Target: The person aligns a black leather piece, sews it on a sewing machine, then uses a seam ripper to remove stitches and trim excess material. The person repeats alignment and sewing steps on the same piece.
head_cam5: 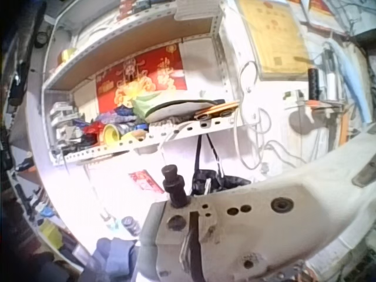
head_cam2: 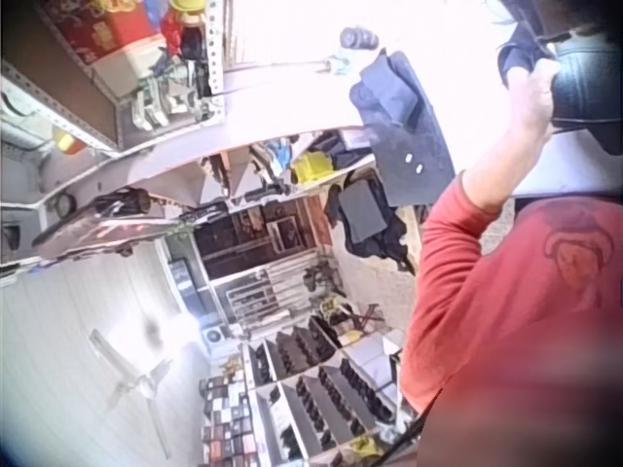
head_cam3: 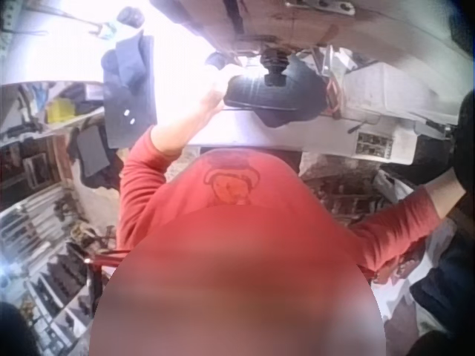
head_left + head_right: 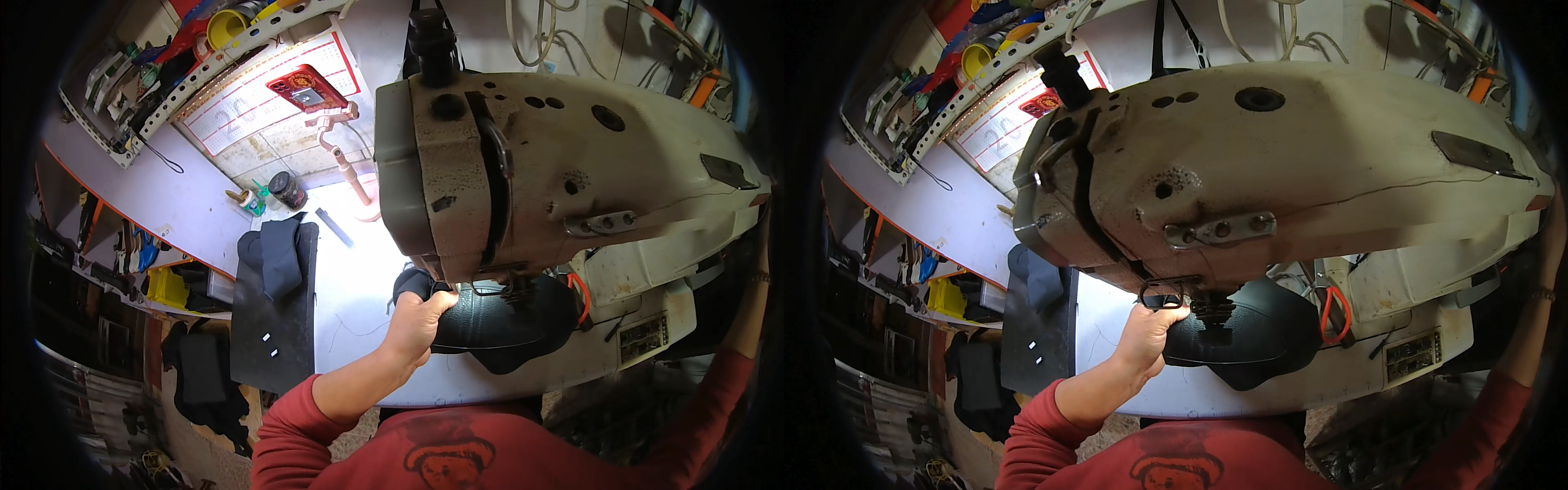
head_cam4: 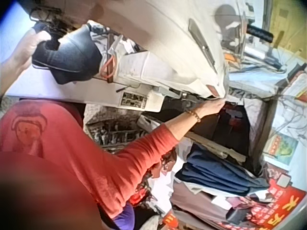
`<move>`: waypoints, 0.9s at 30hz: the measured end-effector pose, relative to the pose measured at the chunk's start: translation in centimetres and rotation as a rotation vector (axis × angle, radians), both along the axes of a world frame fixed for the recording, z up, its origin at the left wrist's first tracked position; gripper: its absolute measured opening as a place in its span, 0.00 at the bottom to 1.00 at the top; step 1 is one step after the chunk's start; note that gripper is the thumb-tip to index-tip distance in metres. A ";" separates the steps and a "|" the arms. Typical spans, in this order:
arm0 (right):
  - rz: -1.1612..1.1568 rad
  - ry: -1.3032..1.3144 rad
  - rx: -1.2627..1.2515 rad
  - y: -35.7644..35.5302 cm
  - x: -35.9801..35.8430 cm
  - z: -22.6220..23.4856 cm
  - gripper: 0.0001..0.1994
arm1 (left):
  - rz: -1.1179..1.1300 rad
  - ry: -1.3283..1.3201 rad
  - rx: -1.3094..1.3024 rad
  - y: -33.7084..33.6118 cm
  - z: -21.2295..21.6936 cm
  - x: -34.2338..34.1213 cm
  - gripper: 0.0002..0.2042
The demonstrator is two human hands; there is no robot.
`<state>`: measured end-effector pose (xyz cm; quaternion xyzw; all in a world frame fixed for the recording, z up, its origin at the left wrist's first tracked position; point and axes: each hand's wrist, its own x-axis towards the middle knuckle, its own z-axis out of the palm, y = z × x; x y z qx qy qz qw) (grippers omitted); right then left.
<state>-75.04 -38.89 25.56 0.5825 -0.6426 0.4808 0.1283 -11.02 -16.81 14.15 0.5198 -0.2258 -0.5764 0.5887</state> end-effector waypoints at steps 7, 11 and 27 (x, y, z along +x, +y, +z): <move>0.133 -0.341 -0.048 -0.1 -2.2 -7.1 0.21 | -0.072 -0.001 -0.014 0.1 -0.8 0.5 0.08; 0.144 -0.335 -0.071 0.0 -2.1 -7.9 0.22 | -0.079 -0.007 0.051 0.1 -0.9 0.6 0.08; 0.270 -0.816 -0.292 4.3 10.1 -6.0 0.28 | -0.044 0.021 -0.013 0.1 -0.8 0.5 0.07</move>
